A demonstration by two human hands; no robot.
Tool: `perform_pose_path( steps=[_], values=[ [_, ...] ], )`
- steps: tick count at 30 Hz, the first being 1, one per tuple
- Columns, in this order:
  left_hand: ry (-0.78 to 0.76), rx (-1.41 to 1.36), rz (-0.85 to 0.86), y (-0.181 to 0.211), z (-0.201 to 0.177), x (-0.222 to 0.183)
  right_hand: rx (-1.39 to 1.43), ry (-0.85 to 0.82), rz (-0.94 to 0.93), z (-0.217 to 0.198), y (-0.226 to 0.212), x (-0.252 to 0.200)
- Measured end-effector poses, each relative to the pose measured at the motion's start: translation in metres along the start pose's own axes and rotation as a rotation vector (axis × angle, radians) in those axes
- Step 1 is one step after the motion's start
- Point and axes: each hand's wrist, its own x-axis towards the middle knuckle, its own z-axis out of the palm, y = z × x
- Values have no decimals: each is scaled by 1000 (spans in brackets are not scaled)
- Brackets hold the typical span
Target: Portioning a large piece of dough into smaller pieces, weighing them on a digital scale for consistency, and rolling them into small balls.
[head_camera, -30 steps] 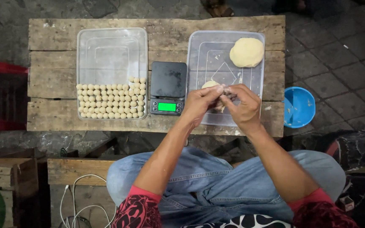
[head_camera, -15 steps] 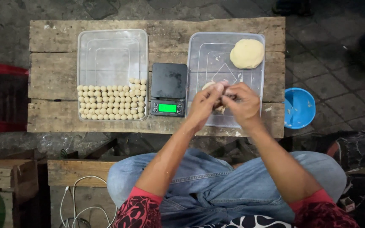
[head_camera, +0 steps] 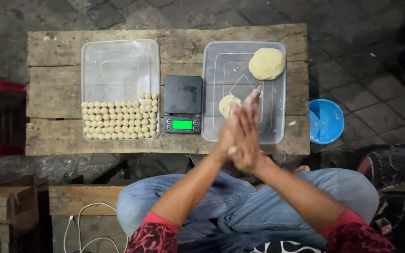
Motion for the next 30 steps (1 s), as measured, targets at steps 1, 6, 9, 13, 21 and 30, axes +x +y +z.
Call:
perform_pose_path(
  steps=[1, 6, 9, 13, 21, 30],
  values=[
    [-82, 566, 407, -37, -19, 5, 117, -105, 30, 5, -9, -7],
    [-103, 483, 285, -9, 24, -11, -102, -16, 61, -18, 35, 1],
    [-15, 227, 57, 104, 60, -31, -216, -39, 38, -12, 21, 5],
    [-26, -643, 483, 97, 68, -26, 122, -70, -82, 24, 1, -26],
    [-146, 197, 183, 70, 49, -28, -299, -61, 118, -25, 20, -5],
    [-104, -128, 668, -28, 55, -8, -246, -53, 66, -25, 39, -3]
  ],
)
